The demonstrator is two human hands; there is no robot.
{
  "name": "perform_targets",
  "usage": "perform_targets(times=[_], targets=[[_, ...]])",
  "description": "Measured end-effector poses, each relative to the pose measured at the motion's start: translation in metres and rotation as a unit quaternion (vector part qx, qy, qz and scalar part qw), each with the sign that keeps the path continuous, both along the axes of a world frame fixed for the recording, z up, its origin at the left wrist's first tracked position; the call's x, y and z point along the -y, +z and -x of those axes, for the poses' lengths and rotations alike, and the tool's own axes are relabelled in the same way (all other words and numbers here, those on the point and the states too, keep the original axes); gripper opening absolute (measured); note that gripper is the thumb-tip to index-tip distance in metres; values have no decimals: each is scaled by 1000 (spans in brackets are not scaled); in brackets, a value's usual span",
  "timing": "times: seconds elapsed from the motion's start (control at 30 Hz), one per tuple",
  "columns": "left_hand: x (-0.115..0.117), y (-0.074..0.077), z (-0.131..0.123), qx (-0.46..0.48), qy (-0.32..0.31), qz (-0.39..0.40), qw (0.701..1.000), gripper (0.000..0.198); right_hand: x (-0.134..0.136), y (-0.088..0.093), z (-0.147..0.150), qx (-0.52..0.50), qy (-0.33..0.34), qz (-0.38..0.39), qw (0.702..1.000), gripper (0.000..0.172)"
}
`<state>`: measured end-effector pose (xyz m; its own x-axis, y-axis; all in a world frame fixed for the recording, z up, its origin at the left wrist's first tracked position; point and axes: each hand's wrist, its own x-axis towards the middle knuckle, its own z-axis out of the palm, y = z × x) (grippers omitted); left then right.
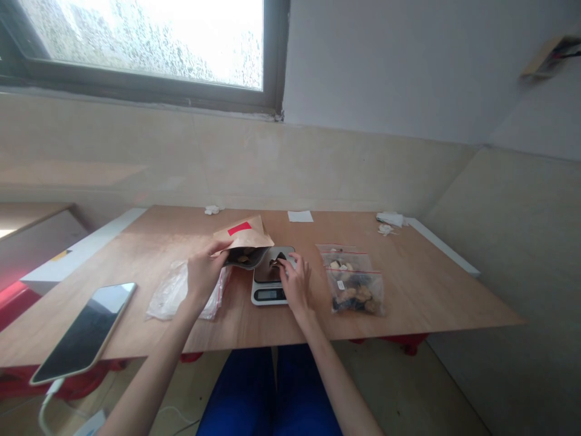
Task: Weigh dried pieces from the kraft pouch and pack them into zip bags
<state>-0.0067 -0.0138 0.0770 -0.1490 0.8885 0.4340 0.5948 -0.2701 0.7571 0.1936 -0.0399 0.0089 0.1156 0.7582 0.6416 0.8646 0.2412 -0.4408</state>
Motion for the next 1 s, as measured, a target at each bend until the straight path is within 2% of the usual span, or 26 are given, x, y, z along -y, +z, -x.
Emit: perform_targets(times=[0.17, 0.3, 0.43, 0.57, 0.63, 0.7, 0.77, 0.83, 0.9, 1.0], targets=[[2, 0, -1, -2, 3, -2, 1000, 25, 6, -1, 14, 66, -2, -9, 998, 27], [3, 0, -1, -2, 4, 0, 1000, 24, 6, -2, 18, 76, 25, 39, 996, 25], [4, -1, 0, 3, -3, 4, 1000, 25, 6, 1, 13, 79, 33, 83, 993, 22], [5, -3, -2, -3, 0, 12, 1000, 26, 14, 12, 10, 33, 64, 54, 996, 25], [6, -3, -4, -4, 0, 16, 1000, 26, 22, 22, 13, -22, 96, 19, 995, 25], [8, -2, -7, -4, -3, 17, 1000, 25, 29, 33, 21, -58, 162, 1, 985, 27], [10, -2, -9, -10, 0, 17, 1000, 25, 33, 43, 31, -50, 235, 9, 971, 30], [13, -3, -10, -23, 5, 17, 1000, 25, 32, 49, 43, -15, 271, 33, 962, 33], [16, -6, -10, -31, 5, 19, 999, 25, 26, 53, 53, 24, 259, 65, 963, 34], [20, -12, -9, -30, -7, 21, 999, 25, 9, 52, 66, 50, 203, 125, 970, 31]])
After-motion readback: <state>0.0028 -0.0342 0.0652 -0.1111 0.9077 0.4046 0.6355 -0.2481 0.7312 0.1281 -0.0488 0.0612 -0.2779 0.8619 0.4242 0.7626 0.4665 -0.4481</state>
